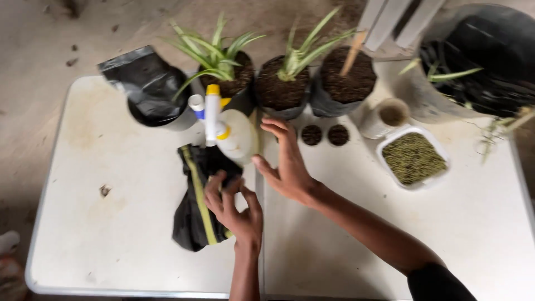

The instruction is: Filling a small container with soil and preparing it for planting by watering

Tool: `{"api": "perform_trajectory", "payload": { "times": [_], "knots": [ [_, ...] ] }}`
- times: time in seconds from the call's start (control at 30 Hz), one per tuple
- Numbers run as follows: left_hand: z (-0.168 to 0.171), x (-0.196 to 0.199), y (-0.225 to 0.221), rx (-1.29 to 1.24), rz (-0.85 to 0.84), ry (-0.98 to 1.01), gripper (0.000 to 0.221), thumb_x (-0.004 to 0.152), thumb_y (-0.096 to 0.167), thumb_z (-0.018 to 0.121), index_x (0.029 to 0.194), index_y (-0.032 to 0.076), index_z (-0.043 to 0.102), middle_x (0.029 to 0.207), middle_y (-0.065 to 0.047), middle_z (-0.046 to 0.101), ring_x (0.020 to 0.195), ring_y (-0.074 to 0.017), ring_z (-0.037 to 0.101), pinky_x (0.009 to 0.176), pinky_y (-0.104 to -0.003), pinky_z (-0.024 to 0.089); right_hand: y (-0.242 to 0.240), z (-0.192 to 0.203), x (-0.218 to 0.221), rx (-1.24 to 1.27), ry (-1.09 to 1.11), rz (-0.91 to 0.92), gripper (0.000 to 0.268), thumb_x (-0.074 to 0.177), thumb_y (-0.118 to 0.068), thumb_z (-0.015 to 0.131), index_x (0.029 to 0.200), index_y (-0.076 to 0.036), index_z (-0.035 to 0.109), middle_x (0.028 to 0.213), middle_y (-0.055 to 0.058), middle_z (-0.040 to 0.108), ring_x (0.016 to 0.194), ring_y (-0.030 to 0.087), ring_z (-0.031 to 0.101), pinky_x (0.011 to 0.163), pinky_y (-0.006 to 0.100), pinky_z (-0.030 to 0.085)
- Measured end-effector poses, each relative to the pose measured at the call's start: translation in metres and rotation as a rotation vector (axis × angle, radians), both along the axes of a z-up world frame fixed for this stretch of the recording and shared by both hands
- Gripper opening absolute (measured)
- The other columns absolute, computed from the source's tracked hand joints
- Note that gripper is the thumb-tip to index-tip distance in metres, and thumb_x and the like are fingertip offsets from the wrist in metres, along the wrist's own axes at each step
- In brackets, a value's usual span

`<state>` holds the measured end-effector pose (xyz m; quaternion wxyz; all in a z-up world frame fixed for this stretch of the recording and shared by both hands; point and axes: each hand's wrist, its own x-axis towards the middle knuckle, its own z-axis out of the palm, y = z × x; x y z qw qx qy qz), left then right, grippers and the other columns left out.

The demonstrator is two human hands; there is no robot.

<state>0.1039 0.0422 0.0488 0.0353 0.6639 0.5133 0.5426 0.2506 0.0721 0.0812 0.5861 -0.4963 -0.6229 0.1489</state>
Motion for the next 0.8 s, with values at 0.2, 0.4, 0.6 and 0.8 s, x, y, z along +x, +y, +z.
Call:
{"api": "perform_trajectory", "payload": {
  "times": [0.2,0.4,0.6,0.8],
  "knots": [
    [0.008,0.095,-0.009,0.034,-0.506,-0.269,0.015,0.068,0.002,0.067,0.074,0.016,0.069,0.104,-0.007,0.069,0.101,-0.0344,0.063,0.092,-0.051,0.051,-0.071,0.022,0.135,0.045,-0.183,-0.345,0.032,0.096,-0.007,0.067,0.126,-0.003,0.059,0.122,0.014,0.054,0.122,0.036,0.055,0.106,0.048,0.045],
    [0.002,0.208,0.001,-0.216,-0.714,-0.191,0.055,0.073,0.01,0.077,0.124,0.009,0.055,0.115,-0.014,0.06,0.104,-0.0401,0.062,0.089,-0.056,0.053,-0.1,0.052,0.2,-0.582,-0.324,-0.513,0.06,0.093,-0.029,0.075,0.143,-0.006,0.051,0.136,0.022,0.052,0.131,0.044,0.05,0.105,0.056,0.046],
    [0.003,0.255,0.003,-0.252,-0.84,-0.052,0.095,0.068,-0.003,0.084,0.147,-0.007,0.032,0.131,-0.032,0.049,0.119,-0.0554,0.052,0.099,-0.064,0.047,-0.087,0.028,0.216,-0.48,-0.421,-0.539,0.065,0.085,-0.018,0.079,0.143,-0.006,0.053,0.13,0.022,0.059,0.116,0.045,0.063,0.092,0.057,0.056],
    [-0.038,0.281,0.016,-0.222,-0.665,-0.07,0.088,0.073,0.017,0.092,0.146,0.001,0.045,0.121,-0.02,0.057,0.11,-0.0442,0.061,0.091,-0.056,0.055,-0.093,0.04,0.222,-0.625,-0.476,-0.52,0.072,0.083,-0.023,0.08,0.147,-0.009,0.051,0.132,0.021,0.06,0.114,0.043,0.066,0.086,0.06,0.059]
  ]
}}
